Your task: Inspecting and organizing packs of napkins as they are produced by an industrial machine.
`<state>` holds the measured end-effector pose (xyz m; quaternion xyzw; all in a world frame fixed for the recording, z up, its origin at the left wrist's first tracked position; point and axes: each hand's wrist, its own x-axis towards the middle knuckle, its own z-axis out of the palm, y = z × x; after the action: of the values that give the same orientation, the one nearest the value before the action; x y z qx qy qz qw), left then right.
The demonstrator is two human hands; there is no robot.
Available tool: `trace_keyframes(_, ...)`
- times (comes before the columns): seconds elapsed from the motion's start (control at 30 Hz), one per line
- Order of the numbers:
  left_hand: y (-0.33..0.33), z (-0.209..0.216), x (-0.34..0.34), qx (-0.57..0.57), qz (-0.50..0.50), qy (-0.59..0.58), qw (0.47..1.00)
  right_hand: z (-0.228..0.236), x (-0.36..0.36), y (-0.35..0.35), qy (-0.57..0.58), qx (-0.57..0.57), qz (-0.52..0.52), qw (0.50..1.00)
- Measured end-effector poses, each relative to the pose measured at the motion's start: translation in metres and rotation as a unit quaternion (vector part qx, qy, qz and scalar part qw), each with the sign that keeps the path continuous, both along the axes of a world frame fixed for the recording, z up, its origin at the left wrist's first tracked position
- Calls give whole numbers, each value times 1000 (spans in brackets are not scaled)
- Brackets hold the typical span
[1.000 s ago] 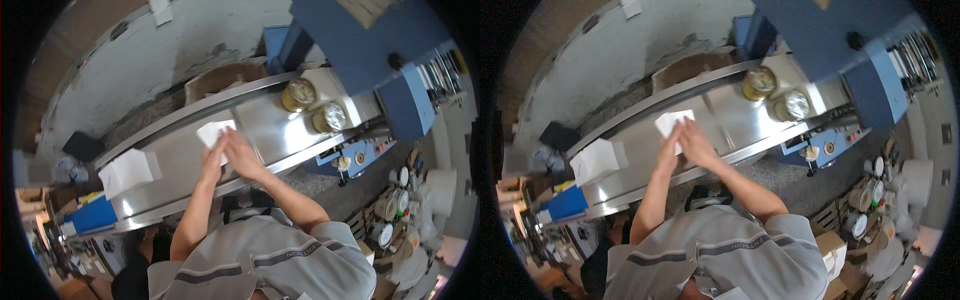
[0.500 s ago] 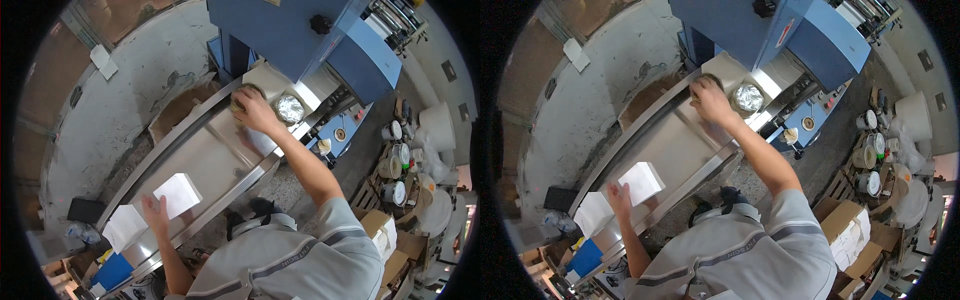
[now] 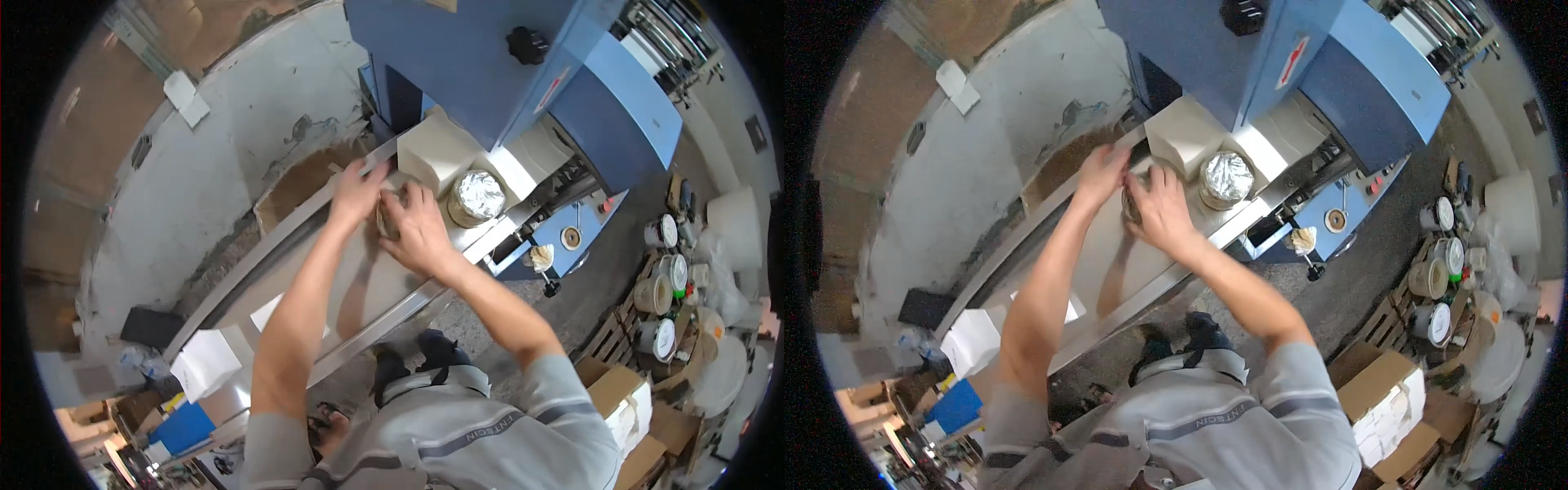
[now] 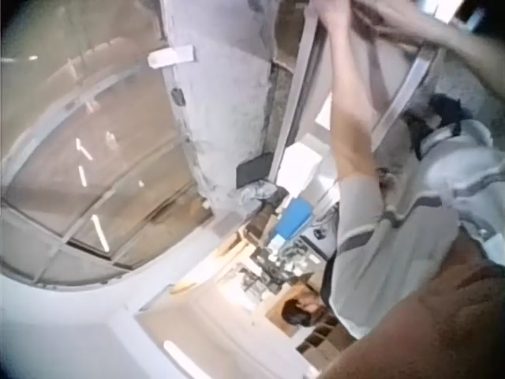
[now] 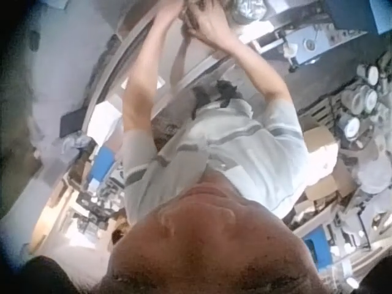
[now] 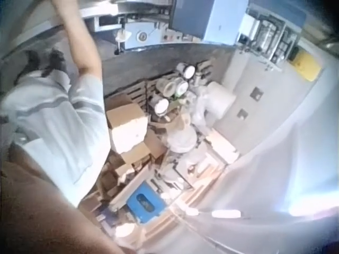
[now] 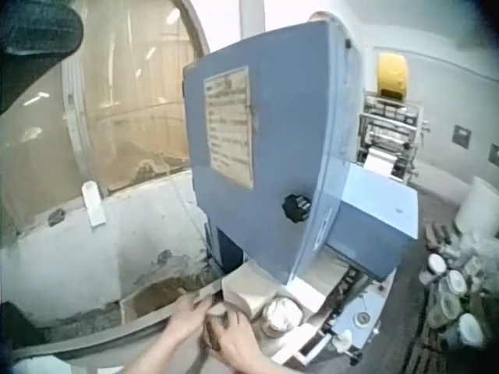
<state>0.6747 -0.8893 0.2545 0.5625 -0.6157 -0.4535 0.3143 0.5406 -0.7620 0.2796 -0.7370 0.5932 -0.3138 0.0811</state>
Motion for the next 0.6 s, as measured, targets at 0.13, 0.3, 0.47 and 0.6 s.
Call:
trace_keyframes(0.13, -49, 18, -96, 17, -23, -22, 999, -12, 5, 37, -29, 5, 3, 1000)
trace_keyframes(0.3, -73, 46, -146, 84, -103, -163, 978, -14, 0, 35, -44, 21, -6, 999)
trace_keyframes(0.47, -79, 43, -157, 91, -97, -187, 973, -19, -4, 30, -43, 9, 10, 999)
trace_keyframes(0.6, -79, 42, -158, 97, -84, -182, 975, -16, -4, 33, -43, 17, 13, 999)
